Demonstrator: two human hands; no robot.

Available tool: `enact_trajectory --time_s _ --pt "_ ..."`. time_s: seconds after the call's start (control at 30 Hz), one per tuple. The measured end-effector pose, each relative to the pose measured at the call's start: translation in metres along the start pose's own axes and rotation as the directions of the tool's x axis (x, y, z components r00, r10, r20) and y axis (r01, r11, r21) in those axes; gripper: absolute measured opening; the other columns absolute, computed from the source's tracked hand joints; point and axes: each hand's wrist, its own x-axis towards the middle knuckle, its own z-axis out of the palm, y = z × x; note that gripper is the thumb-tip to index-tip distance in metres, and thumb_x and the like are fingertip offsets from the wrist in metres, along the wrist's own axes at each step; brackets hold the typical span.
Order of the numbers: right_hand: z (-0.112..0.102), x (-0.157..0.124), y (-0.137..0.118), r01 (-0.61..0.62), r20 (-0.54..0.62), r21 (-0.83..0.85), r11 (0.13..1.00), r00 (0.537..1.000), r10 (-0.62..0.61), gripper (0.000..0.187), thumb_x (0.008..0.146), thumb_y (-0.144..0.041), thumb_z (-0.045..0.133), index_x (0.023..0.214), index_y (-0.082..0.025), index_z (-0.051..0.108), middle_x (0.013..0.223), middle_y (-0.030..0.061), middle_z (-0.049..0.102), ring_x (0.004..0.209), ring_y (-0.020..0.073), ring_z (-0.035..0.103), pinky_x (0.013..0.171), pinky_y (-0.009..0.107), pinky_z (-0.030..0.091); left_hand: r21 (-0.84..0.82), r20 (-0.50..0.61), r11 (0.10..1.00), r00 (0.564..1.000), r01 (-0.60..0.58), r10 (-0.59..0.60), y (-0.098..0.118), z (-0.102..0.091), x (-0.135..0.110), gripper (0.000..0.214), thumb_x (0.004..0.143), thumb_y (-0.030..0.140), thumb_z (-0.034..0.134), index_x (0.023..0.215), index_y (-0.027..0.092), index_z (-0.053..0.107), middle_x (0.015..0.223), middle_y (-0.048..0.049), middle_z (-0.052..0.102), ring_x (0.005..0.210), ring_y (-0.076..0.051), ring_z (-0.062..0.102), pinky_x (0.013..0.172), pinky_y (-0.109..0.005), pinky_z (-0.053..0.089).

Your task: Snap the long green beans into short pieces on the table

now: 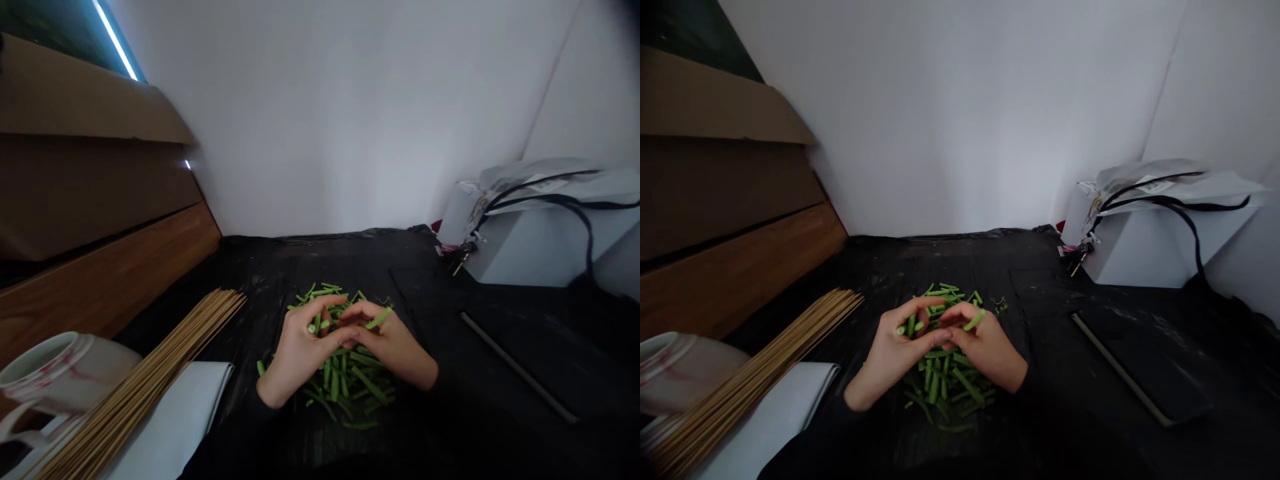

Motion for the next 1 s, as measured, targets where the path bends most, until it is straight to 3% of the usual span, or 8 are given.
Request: enact_trajectory --time_s 0.1,0.23,0.4,0.5,0.63,0.8,0.9,1.0 --pt "-0.002 -0.002 0.001 0.023 -0.004 -0.260 0.965 1.000 -0.025 0.025 0.091 -0.032 0.048 0.109 -0.020 0.061 0.068 0.0006 0.067 0.058 0.0163 0.064 0.058 0.027 0.049 -0.116 -0.020 0.993 1.000 0.022 -0.024 0.002 -0.001 0.001 0.033 0.069 0.030 0.080 0.097 0.016 0.070 0.062 0.0044 0.049 0.056 -0.009 0.046 0.055 -0.021 0.040" --pt "-0.002 -0.006 0.000 0.057 0.004 -0.680 0.731 0.997 -0.074 0.027 0.093 -0.028 0.044 0.110 -0.022 0.064 0.078 0.0046 0.072 0.071 0.0193 0.067 0.065 0.027 0.046 -0.195 0.049 0.981 0.999 -0.001 0.011 0.003 0.000 0.001 0.039 0.066 0.029 0.082 0.102 0.017 0.070 0.070 0.0006 0.058 0.063 -0.013 0.053 0.058 -0.023 0.044" --pt "-0.002 -0.007 0.000 0.094 0.054 -0.812 0.576 0.995 -0.087 0.025 0.094 -0.024 0.044 0.107 -0.024 0.065 0.098 0.0067 0.074 0.087 0.0211 0.068 0.073 0.027 0.045 -0.067 0.108 0.990 0.985 -0.128 0.134 0.002 0.002 -0.001 0.011 0.077 0.026 0.074 0.085 0.018 0.072 0.076 -0.0030 0.066 0.073 -0.016 0.061 0.071 -0.028 0.047" --pt "-0.005 -0.004 0.003 0.100 0.009 -0.766 0.635 0.989 -0.145 0.020 0.092 -0.030 0.050 0.099 -0.022 0.067 0.096 0.0068 0.073 0.088 0.0221 0.066 0.077 0.031 0.046 -0.040 0.024 0.991 0.991 -0.127 0.128 0.001 -0.002 0.002 0.005 0.081 0.023 0.069 0.082 0.018 0.071 0.080 -0.0029 0.068 0.076 -0.016 0.062 0.073 -0.027 0.047" --pt "-0.013 0.002 0.002 0.050 -0.150 -0.504 0.862 0.978 -0.145 0.015 0.084 -0.029 0.059 0.093 -0.022 0.069 0.088 0.0043 0.072 0.077 0.0186 0.064 0.068 0.029 0.048 -0.072 -0.117 0.997 0.992 0.032 -0.041 0.000 -0.012 0.008 0.011 0.079 0.026 0.069 0.083 0.016 0.070 0.077 -0.0018 0.068 0.068 -0.014 0.059 0.064 -0.024 0.046" --pt "-0.024 0.002 -0.009 -0.052 -0.141 -0.087 0.995 0.989 0.039 0.022 0.080 -0.036 0.064 0.093 -0.019 0.068 0.071 0.0006 0.065 0.055 0.0120 0.054 0.053 0.025 0.044 -0.249 0.081 0.945 0.977 0.212 -0.198 -0.003 -0.024 0.013 0.031 0.082 0.042 0.063 0.073 0.014 0.066 0.064 0.0006 0.060 0.050 -0.008 0.044 0.047 -0.019 0.032" --pt "-0.027 0.000 -0.014 -0.083 -0.011 -0.043 0.996 0.997 0.083 0.021 0.078 -0.036 0.067 0.089 -0.018 0.070 0.067 -0.0006 0.062 0.056 0.0116 0.053 0.054 0.025 0.042 -0.305 0.159 0.906 0.953 0.294 -0.256 -0.004 -0.028 0.013 0.039 0.084 0.049 0.059 0.071 0.013 0.066 0.057 0.0028 0.054 0.043 -0.005 0.034 0.042 -0.019 0.023" --pt "-0.026 -0.001 -0.014 -0.033 0.087 -0.102 0.994 0.995 0.042 0.020 0.078 -0.036 0.069 0.087 -0.018 0.072 0.075 0.0014 0.064 0.063 0.0130 0.056 0.058 0.026 0.044 -0.211 0.242 0.931 0.939 0.298 -0.246 -0.002 -0.029 0.012 0.032 0.078 0.044 0.068 0.070 0.013 0.069 0.060 0.0010 0.059 0.053 -0.009 0.047 0.051 -0.021 0.036"
